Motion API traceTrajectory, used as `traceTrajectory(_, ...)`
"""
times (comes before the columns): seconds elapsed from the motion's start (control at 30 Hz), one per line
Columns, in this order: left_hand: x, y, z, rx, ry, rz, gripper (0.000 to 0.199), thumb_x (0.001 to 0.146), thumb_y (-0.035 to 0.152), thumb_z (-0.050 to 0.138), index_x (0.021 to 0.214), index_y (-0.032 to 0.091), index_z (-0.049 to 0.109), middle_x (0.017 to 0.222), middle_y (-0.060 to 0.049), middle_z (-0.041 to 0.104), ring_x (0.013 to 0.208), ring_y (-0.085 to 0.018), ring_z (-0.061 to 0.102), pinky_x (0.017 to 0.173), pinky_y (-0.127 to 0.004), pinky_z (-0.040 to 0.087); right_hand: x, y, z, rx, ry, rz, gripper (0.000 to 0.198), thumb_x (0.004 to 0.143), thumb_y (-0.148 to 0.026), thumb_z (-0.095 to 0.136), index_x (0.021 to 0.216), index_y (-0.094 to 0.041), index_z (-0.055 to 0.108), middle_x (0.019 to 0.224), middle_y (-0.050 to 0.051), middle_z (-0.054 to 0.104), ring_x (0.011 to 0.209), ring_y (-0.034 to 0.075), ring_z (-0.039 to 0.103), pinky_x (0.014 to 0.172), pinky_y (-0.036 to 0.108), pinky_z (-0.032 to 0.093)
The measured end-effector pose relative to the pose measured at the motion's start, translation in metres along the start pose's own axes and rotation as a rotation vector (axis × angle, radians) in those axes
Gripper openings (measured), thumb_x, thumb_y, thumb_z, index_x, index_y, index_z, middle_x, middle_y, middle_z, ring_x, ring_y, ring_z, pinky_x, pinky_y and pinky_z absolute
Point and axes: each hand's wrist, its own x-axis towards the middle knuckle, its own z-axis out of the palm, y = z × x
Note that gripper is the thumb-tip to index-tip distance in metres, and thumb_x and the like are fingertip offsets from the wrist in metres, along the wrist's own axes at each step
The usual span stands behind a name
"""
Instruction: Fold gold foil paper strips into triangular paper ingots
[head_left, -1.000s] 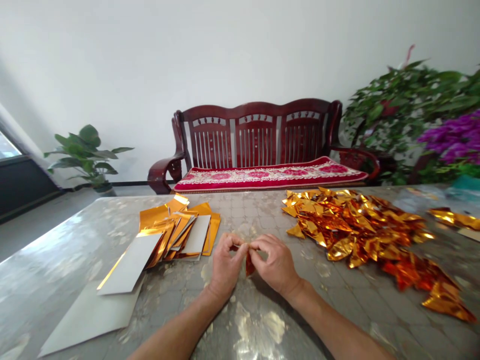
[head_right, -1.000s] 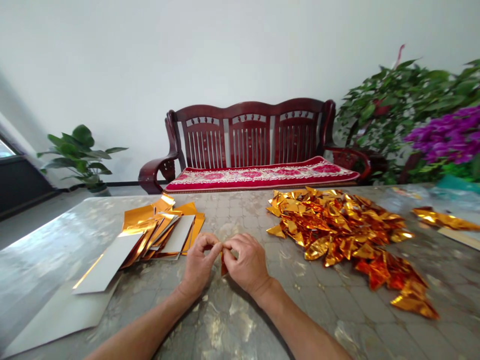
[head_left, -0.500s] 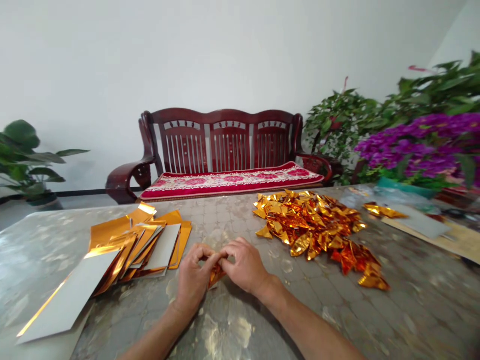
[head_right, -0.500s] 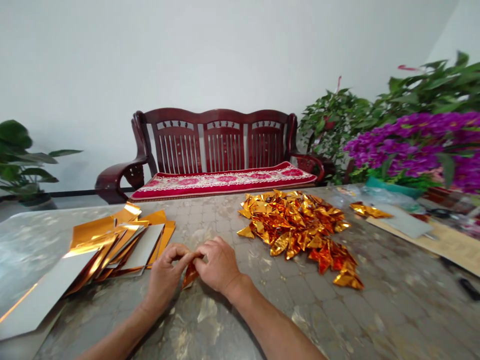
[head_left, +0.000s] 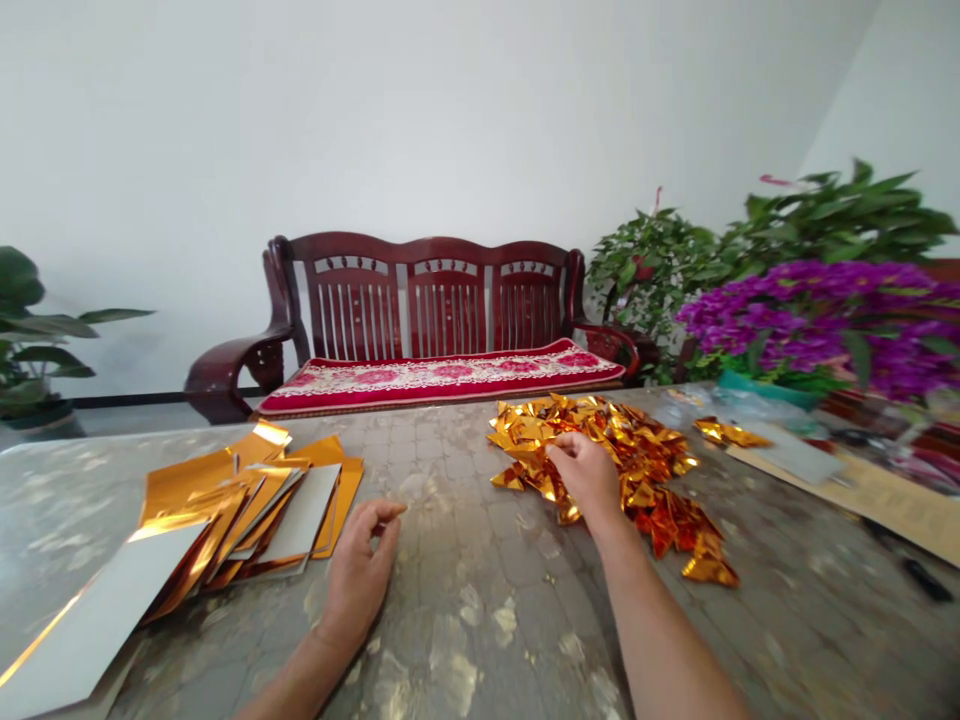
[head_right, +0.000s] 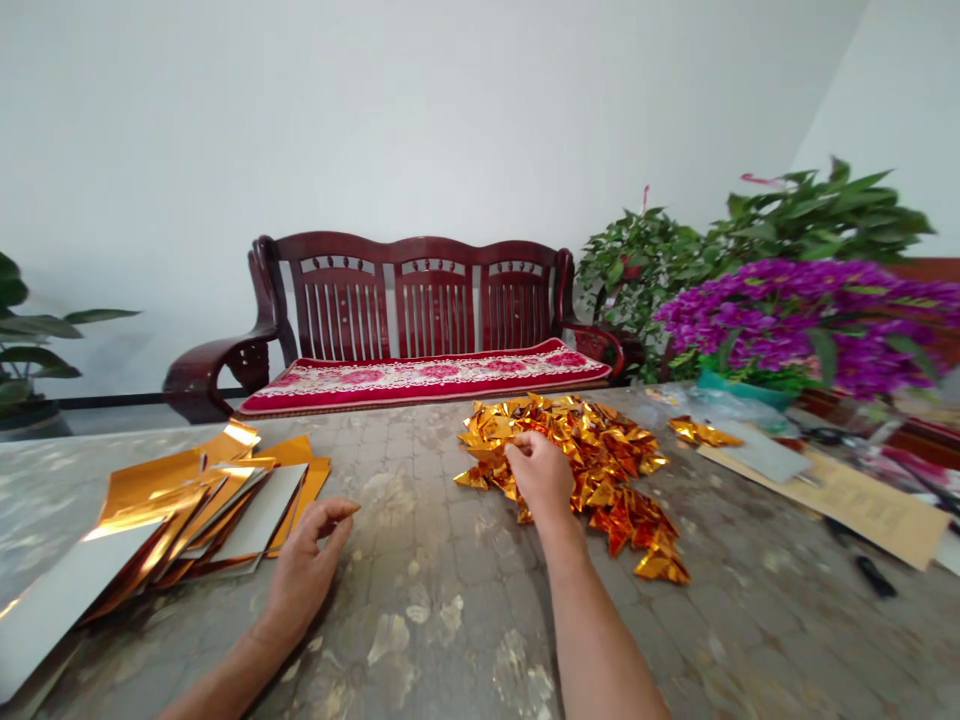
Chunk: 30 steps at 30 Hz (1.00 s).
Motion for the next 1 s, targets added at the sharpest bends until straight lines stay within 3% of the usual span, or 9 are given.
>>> traceTrajectory(0.17, 0.0, 0.0, 0.0, -0.013, 0.007, -0.007, 0.019, 0.088, 0.036, 0.053, 0.09, 0.023, 0.068, 0.095, -0.003, 0.066, 0.093, -0.02, 0.063, 0.082, -0.031, 0.051, 0.012, 0.021, -0.025, -0.133, 0.021, 0.126, 0.025, 0.077, -0.04, 0.059, 0.09, -0.024, 0.072, 0.086, 0.004, 0.075, 0.077, 0.022, 0.067, 0.065, 0.029, 0.043)
traceTrajectory(0.33, 0.0, -0.001, 0.001, -0.026, 0.001, -0.009, 0.018, 0.088, 0.035, 0.054, 0.088, 0.023, 0.068, 0.097, -0.004, 0.067, 0.096, -0.02, 0.063, 0.082, -0.032, 0.051, 0.012, 0.026, -0.041, -0.293, 0.032, 0.185, 0.023, 0.075, -0.038, 0.06, 0.087, -0.028, 0.076, 0.084, 0.004, 0.075, 0.072, 0.023, 0.066, 0.06, 0.03, 0.04)
traceTrajectory(0.53, 0.0, -0.003, 0.001, -0.026, 0.002, -0.001, 0.018, 0.088, 0.034, 0.053, 0.087, 0.023, 0.068, 0.096, -0.004, 0.067, 0.095, -0.02, 0.063, 0.081, -0.032, 0.051, 0.012, 0.023, -0.045, -0.227, 0.273, 0.141, 0.028, 0.08, -0.035, 0.055, 0.096, -0.026, 0.075, 0.088, 0.006, 0.075, 0.074, 0.023, 0.065, 0.065, 0.031, 0.043)
traceTrajectory(0.63, 0.0, -0.002, 0.0, -0.021, 0.011, 0.008, 0.018, 0.088, 0.033, 0.053, 0.088, 0.023, 0.068, 0.095, -0.004, 0.067, 0.095, -0.02, 0.063, 0.08, -0.031, 0.051, 0.006, 0.012, -0.029, -0.083, 0.341, 0.014, 0.028, 0.081, -0.035, 0.054, 0.097, -0.023, 0.074, 0.088, 0.006, 0.075, 0.077, 0.024, 0.066, 0.07, 0.033, 0.046)
traceTrajectory(0.7, -0.001, -0.001, 0.0, -0.014, 0.023, 0.02, 0.018, 0.088, 0.032, 0.053, 0.088, 0.023, 0.068, 0.095, -0.004, 0.067, 0.093, -0.02, 0.063, 0.079, -0.03, 0.051, -0.004, -0.001, -0.009, 0.034, 0.346, -0.17, 0.026, 0.083, -0.033, 0.053, 0.095, -0.021, 0.073, 0.089, 0.007, 0.075, 0.08, 0.023, 0.066, 0.076, 0.033, 0.047)
traceTrajectory(0.8, -0.001, 0.002, -0.002, -0.006, 0.063, 0.06, 0.016, 0.089, 0.03, 0.053, 0.09, 0.022, 0.067, 0.093, -0.003, 0.067, 0.091, -0.019, 0.064, 0.078, -0.03, 0.051, -0.031, -0.025, 0.03, 0.116, 0.139, -0.484, 0.02, 0.085, -0.024, 0.051, 0.088, -0.021, 0.071, 0.09, 0.005, 0.074, 0.084, 0.02, 0.067, 0.079, 0.029, 0.047)
traceTrajectory(1.0, 0.004, 0.014, -0.015, -0.034, 0.183, 0.091, 0.015, 0.09, 0.03, 0.055, 0.094, 0.021, 0.066, 0.092, -0.003, 0.067, 0.089, -0.018, 0.063, 0.079, -0.029, 0.051, -0.086, -0.041, 0.094, 0.0, -0.281, -0.805, 0.019, 0.085, -0.011, 0.056, 0.088, -0.023, 0.071, 0.087, 0.002, 0.072, 0.082, 0.015, 0.065, 0.075, 0.023, 0.045)
